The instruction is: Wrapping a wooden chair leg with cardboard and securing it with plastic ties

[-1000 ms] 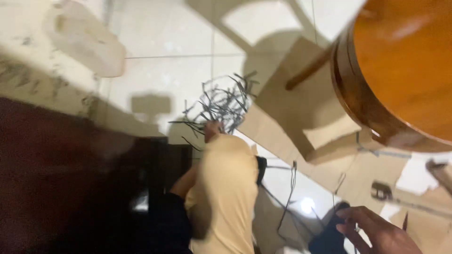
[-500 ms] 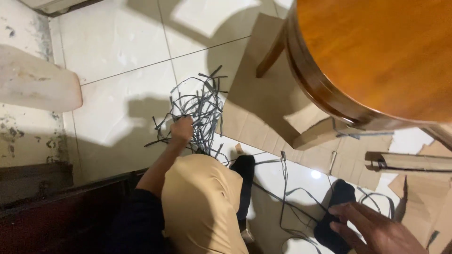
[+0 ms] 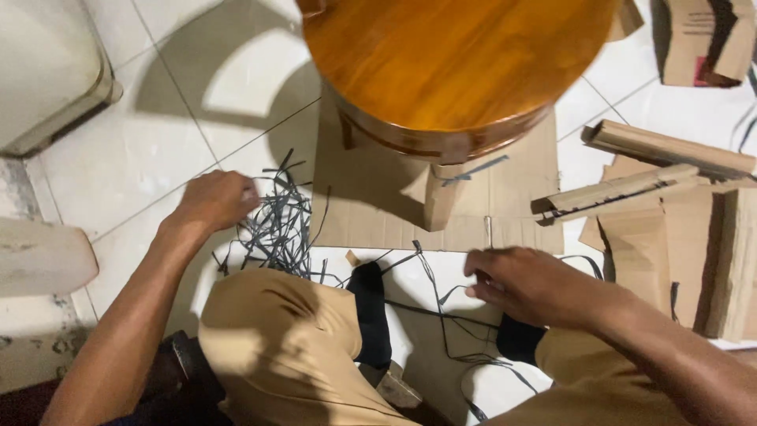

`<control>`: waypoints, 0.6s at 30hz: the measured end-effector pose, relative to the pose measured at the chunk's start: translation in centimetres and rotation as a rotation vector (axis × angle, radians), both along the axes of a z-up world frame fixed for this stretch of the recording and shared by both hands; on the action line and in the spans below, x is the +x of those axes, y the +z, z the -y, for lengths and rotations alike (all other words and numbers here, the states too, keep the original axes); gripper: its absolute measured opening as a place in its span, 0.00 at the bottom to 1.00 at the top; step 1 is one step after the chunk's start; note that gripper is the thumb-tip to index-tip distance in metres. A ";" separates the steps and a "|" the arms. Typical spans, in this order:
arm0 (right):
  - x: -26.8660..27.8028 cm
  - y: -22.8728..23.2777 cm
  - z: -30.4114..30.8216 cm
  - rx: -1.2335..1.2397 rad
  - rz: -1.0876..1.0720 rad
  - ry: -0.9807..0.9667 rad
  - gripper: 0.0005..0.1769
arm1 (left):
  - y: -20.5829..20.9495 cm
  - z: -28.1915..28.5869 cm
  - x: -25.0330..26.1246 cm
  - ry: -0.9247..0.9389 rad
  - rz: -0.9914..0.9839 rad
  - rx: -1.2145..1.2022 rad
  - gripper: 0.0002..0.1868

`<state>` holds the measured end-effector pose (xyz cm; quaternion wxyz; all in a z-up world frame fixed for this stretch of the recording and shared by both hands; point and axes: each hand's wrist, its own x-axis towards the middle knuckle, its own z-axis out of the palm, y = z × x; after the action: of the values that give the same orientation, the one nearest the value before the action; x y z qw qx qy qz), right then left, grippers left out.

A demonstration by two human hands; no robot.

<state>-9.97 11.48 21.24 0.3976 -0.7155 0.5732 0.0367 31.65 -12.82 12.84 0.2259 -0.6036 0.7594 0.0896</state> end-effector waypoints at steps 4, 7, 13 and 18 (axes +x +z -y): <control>-0.4 0.2 1.3 -0.139 0.084 -0.152 0.11 | 9.0 -5.2 -10.9 -0.285 -0.499 0.230 0.10; -1.8 0.6 1.8 -0.310 0.216 -0.301 0.14 | 9.9 -7.0 -16.5 -0.450 -0.699 0.351 0.09; -2.2 1.1 0.7 -0.218 0.504 -0.457 0.17 | 9.9 -7.9 -23.0 -0.609 -0.841 0.430 0.08; -2.7 -1.5 0.4 -0.115 0.517 -0.442 0.19 | 7.9 -8.1 -24.3 -0.531 -0.843 0.536 0.08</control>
<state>-12.62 11.03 19.77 0.4871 -0.5809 0.5957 -0.2653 7.33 -4.70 20.79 0.0631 -0.2255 0.8604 0.4527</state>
